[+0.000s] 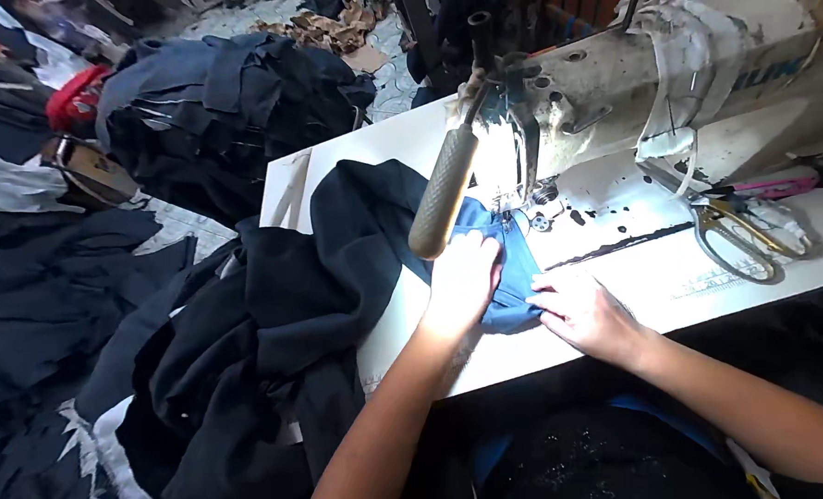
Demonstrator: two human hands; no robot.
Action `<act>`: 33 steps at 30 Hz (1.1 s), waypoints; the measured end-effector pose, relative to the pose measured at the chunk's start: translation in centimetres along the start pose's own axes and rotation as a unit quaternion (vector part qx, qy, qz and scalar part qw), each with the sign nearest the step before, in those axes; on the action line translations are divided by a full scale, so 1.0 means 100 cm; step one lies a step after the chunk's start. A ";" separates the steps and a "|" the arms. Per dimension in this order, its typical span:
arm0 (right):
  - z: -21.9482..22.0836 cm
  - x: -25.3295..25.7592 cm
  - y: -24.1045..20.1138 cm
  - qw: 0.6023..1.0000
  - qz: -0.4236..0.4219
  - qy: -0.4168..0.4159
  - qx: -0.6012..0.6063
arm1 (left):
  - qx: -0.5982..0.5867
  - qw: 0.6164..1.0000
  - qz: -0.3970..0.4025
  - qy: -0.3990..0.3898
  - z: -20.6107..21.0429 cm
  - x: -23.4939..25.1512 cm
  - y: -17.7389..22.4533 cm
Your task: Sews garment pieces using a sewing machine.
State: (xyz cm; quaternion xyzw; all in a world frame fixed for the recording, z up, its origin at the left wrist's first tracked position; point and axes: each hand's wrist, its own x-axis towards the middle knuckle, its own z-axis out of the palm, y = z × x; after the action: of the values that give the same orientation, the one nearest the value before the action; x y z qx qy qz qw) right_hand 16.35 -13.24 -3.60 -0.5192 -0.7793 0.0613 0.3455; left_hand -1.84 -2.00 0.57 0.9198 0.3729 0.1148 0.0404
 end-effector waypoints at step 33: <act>-0.012 0.082 0.021 0.999 0.039 -0.029 -0.019 | -0.247 0.966 0.009 -0.081 -0.006 0.001 -0.072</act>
State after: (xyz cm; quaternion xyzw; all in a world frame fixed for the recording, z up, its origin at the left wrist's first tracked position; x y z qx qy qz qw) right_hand 16.83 -5.61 0.26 -0.5537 -0.7694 0.0748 0.3096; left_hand -6.74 3.23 0.06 0.8909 0.3199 0.1288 0.2955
